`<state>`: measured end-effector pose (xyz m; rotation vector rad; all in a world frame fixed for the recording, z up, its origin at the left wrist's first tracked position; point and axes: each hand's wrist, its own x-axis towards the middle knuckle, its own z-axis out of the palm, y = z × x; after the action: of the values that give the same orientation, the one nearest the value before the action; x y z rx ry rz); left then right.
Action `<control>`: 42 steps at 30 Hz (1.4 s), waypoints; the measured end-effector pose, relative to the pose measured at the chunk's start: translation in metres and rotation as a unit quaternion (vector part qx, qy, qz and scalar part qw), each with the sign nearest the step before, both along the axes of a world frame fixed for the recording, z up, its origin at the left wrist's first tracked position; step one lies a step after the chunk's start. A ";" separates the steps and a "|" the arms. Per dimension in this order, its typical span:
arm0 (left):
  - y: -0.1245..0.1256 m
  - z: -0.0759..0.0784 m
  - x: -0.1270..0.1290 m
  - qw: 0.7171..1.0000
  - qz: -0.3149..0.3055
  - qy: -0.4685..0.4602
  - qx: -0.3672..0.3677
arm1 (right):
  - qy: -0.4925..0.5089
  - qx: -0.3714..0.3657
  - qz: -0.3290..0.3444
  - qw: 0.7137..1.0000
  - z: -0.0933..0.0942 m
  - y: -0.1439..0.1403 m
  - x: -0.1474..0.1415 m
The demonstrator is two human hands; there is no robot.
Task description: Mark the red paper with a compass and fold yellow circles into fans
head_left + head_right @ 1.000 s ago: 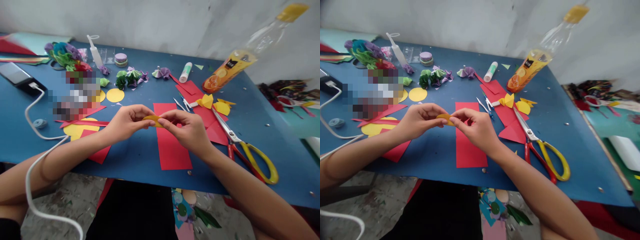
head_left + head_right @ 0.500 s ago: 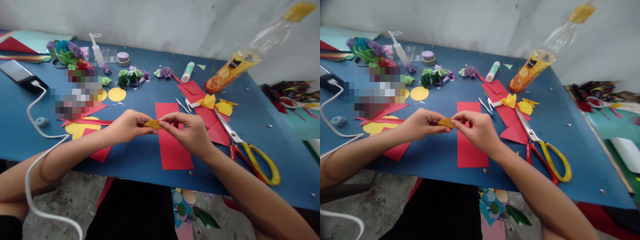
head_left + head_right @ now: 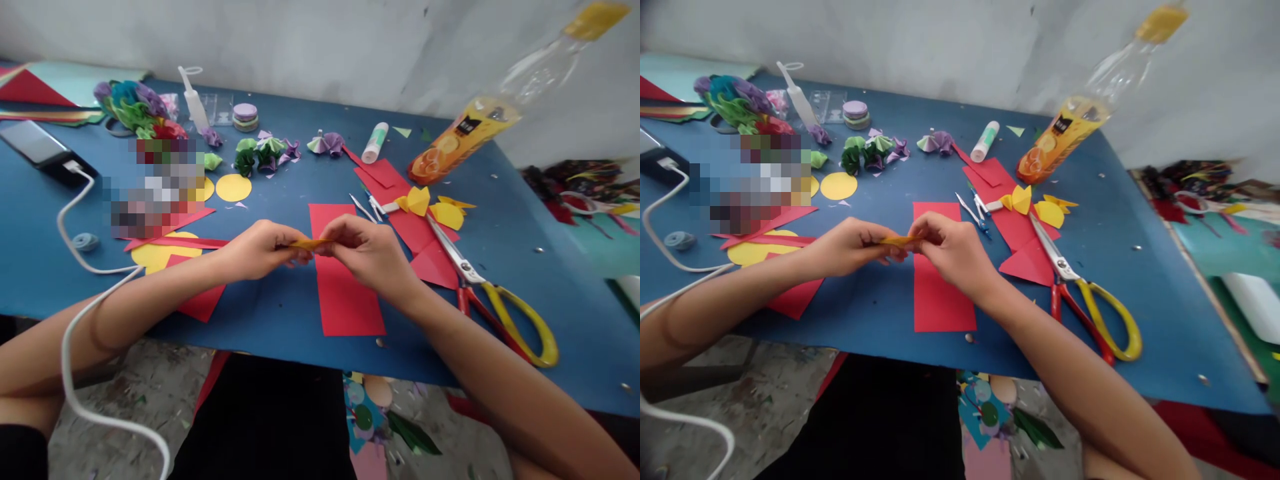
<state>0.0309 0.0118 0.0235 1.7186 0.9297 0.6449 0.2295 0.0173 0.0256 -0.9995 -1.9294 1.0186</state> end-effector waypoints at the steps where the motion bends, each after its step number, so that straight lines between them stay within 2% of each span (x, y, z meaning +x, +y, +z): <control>1: 0.001 -0.001 0.000 1.000 -0.001 -0.017 -0.019 | 0.013 -0.010 -0.001 1.000 0.000 0.003 0.002; 6: 0.006 0.002 -0.002 0.992 0.014 -0.081 -0.100 | 0.061 -0.042 0.026 0.997 0.000 0.011 0.011; 10: 0.005 0.008 -0.003 0.987 0.003 -0.097 -0.126 | 0.043 0.001 0.021 0.999 0.002 0.012 0.013; 14: 0.002 0.006 -0.001 0.990 -0.011 -0.075 -0.123 | -0.002 0.059 0.014 0.998 0.005 0.010 0.012; 17: -0.001 0.001 0.001 0.993 -0.022 -0.067 -0.096 | -0.011 0.060 0.010 0.998 0.008 0.007 0.009; 21: -0.006 -0.002 0.002 1.000 -0.020 -0.024 -0.008 | -0.001 0.036 0.042 0.998 0.010 0.000 0.003; 25: -0.011 0.000 0.003 0.998 0.021 0.041 0.051 | -0.030 0.085 0.057 0.994 0.009 -0.007 -0.003; 28: -0.012 0.000 0.005 0.996 0.043 0.032 0.068 | -0.028 0.113 0.063 0.991 0.007 -0.009 -0.005; 33: -0.012 -0.005 0.009 0.999 0.022 -0.045 -0.013 | -0.017 0.156 0.071 0.985 0.006 -0.009 -0.005; 38: -0.013 -0.004 0.014 0.987 0.000 -0.120 -0.105 | 0.035 0.189 0.086 0.978 0.005 -0.012 -0.008; 40: -0.014 -0.001 0.014 0.989 0.020 -0.109 -0.103 | 0.039 0.212 0.081 0.973 0.003 -0.014 -0.010; 42: -0.016 0.002 0.012 0.993 0.058 -0.082 -0.062 | 0.013 0.230 0.051 0.972 0.000 -0.015 -0.011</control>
<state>0.0429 -0.0038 0.0257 1.4868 0.9388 0.7772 0.2181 0.0026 0.0255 -0.6240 -2.0819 0.5867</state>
